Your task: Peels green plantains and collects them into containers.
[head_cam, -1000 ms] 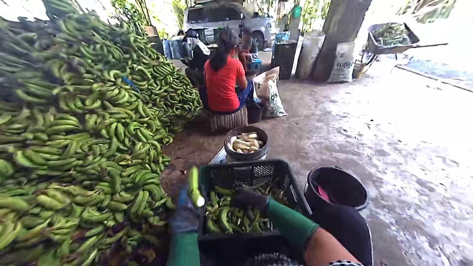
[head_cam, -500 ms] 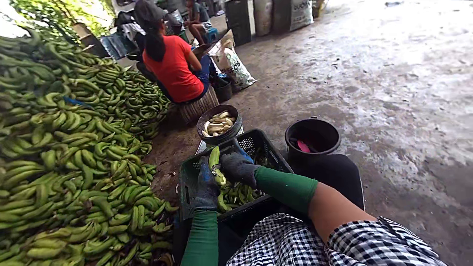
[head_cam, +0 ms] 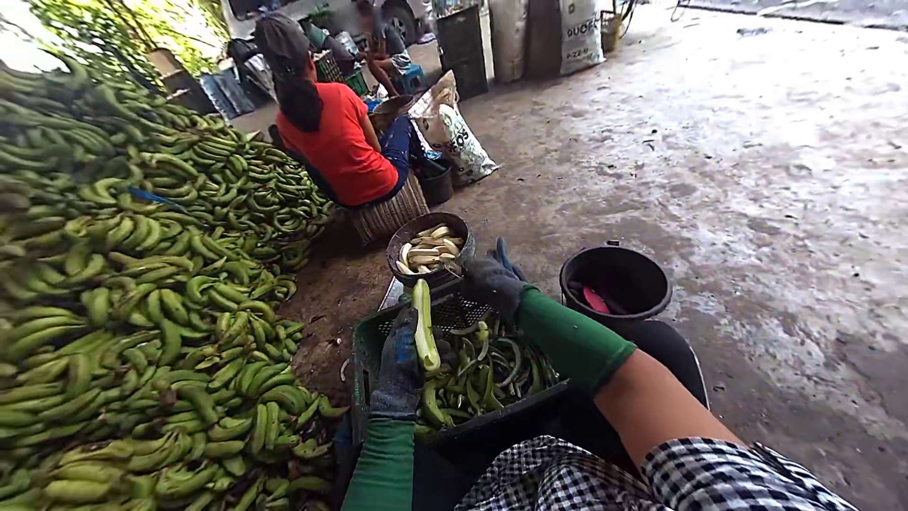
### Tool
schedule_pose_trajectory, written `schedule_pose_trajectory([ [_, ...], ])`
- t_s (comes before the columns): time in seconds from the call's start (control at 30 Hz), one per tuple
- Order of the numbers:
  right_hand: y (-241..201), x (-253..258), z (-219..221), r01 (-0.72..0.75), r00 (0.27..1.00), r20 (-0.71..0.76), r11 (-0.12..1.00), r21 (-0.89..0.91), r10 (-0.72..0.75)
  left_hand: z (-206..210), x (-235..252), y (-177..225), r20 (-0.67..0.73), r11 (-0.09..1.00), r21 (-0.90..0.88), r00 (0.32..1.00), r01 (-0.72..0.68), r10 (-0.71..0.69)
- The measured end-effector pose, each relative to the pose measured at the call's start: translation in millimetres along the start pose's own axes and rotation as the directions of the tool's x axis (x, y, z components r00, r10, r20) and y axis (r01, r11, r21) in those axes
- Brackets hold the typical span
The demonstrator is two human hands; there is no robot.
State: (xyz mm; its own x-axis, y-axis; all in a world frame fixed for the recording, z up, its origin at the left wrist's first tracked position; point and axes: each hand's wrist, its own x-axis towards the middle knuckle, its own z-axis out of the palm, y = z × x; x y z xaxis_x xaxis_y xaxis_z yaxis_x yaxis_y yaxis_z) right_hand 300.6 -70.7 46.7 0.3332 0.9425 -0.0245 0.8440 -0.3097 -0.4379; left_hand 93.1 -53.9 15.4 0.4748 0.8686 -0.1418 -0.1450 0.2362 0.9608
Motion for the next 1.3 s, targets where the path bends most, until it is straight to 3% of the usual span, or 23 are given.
schedule_pose_trajectory([
  [0.07, -7.1, -19.8, 7.1, 0.229, 0.972, 0.043, 0.971, 0.062, -0.232, -6.8, 9.5, 1.8, -0.074, 0.994, 0.084, 0.994, -0.07, 0.077],
  [0.13, -25.6, -45.2, 8.0, 0.337, 0.921, 0.175, 0.937, 0.089, -0.347, -12.0, 15.0, -1.1, -0.089, 0.959, 0.211, 0.973, -0.19, 0.212],
  [0.27, -51.3, -65.3, 20.3, 0.346, 0.894, 0.329, 0.935, -0.074, -0.304, 0.0, 13.1, -7.4, -0.139, 0.942, 0.227, 0.949, -0.247, 0.282],
  [0.4, -41.9, -31.4, 47.6, 0.245, 0.959, 0.163, 0.968, -0.057, -0.233, 9.5, 2.8, -15.8, -0.147, 0.926, 0.355, 0.971, -0.126, 0.189],
  [0.47, -40.1, -10.6, 46.1, 0.19, 0.974, 0.132, 0.982, -0.026, -0.185, 11.6, -0.5, -18.8, -0.137, 0.965, 0.249, 0.984, -0.079, 0.115],
  [0.57, -47.0, 12.3, 22.9, 0.066, 0.986, 0.156, 0.995, -0.078, -0.053, 15.3, -4.7, -16.2, -0.038, 0.991, -0.128, 0.998, 0.036, -0.041],
  [0.67, -43.6, 20.9, 12.7, 0.025, 0.998, 0.058, 0.983, -0.183, -0.015, 12.0, -9.9, -15.3, 0.052, 0.969, -0.249, 0.998, -0.014, 0.028],
  [0.77, -41.2, 12.4, 5.8, 0.053, 0.996, 0.083, 0.961, -0.27, -0.032, 8.3, -4.1, -10.7, -0.003, 0.955, -0.291, 0.999, -0.052, 0.053],
  [0.83, -38.0, 4.8, 14.5, 0.111, 0.985, 0.16, 0.96, -0.255, -0.071, -2.1, 5.2, -15.1, -0.103, 0.986, -0.143, 0.992, -0.088, 0.073],
  [0.97, -46.8, -33.3, 35.6, 0.159, 0.954, 0.276, 0.978, -0.134, -0.117, -10.1, 16.8, -25.9, -0.293, 0.914, 0.328, 0.894, -0.238, 0.338],
  [1.03, -51.0, -50.0, 45.1, 0.194, 0.946, 0.284, 0.976, -0.097, -0.16, -9.2, 20.8, -28.7, -0.36, 0.871, 0.426, 0.837, -0.247, 0.413],
  [1.1, -54.9, -60.4, 53.6, 0.196, 0.949, 0.265, 0.978, -0.077, -0.17, -7.8, 25.2, -32.2, -0.433, 0.879, 0.41, 0.795, -0.245, 0.424],
  [1.17, -56.1, -60.4, 65.6, 0.166, 0.96, 0.24, 0.983, -0.074, -0.144, -8.2, 25.1, -33.7, -0.44, 0.891, 0.405, 0.811, -0.205, 0.386],
  [1.3, -42.8, -35.1, 79.9, 0.162, 0.971, 0.19, 0.984, -0.069, -0.147, -7.6, 17.1, -36.8, -0.257, 0.948, 0.315, 0.958, -0.039, 0.125],
])
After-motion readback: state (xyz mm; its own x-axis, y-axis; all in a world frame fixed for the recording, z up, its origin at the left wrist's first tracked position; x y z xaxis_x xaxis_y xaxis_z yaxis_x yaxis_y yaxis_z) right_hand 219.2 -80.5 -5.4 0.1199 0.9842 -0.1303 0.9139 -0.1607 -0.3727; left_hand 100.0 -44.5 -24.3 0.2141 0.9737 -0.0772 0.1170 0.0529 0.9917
